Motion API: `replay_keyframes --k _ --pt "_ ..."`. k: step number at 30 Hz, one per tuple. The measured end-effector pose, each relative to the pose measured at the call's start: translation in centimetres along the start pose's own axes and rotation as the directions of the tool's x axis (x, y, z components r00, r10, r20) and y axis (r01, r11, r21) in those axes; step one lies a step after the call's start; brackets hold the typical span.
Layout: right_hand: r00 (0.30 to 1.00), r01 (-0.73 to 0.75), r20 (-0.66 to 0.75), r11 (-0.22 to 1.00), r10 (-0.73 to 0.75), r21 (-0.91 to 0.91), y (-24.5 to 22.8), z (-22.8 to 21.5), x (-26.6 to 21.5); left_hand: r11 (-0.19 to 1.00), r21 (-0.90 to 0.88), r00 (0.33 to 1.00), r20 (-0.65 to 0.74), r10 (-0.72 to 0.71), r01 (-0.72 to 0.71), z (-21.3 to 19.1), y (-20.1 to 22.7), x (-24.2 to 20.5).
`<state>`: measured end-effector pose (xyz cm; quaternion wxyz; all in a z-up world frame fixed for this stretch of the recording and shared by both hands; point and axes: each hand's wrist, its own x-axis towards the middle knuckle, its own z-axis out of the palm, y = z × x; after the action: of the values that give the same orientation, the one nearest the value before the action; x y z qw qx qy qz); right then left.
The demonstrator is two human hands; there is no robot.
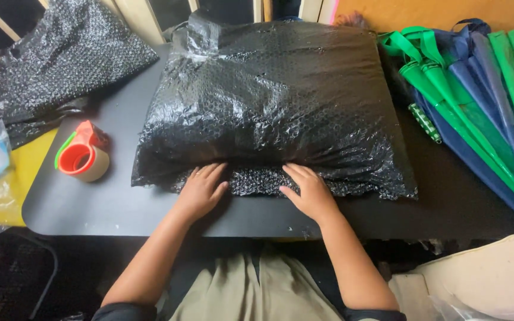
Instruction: The person wraps a rectangular item in black bubble wrap and secures it with clear packing tape. They fold the edges of the bubble wrap over the item, then repeatedly apply strips of tape to seal the seams and corners.
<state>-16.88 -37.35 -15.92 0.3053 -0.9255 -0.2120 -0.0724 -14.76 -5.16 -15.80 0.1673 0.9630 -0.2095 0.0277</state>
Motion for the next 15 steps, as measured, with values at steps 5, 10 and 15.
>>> replay_keyframes --k 5,10,15 --pt "0.981 -0.161 -0.069 0.958 0.182 0.235 -2.1 -3.0 -5.6 0.950 -0.287 0.866 -0.499 -0.040 -0.122 -8.2 -5.4 -3.2" --pt "0.728 -0.467 -0.248 0.728 0.639 0.502 7.5 -1.4 -10.3 0.824 0.089 0.654 -0.658 -0.373 0.560 -13.1 -15.6 -4.9" --pt "0.742 0.324 -0.106 -0.215 0.662 0.921 11.1 -2.1 -11.0 0.634 -0.064 0.566 -0.387 -0.728 0.771 -9.6 -17.2 -4.7"
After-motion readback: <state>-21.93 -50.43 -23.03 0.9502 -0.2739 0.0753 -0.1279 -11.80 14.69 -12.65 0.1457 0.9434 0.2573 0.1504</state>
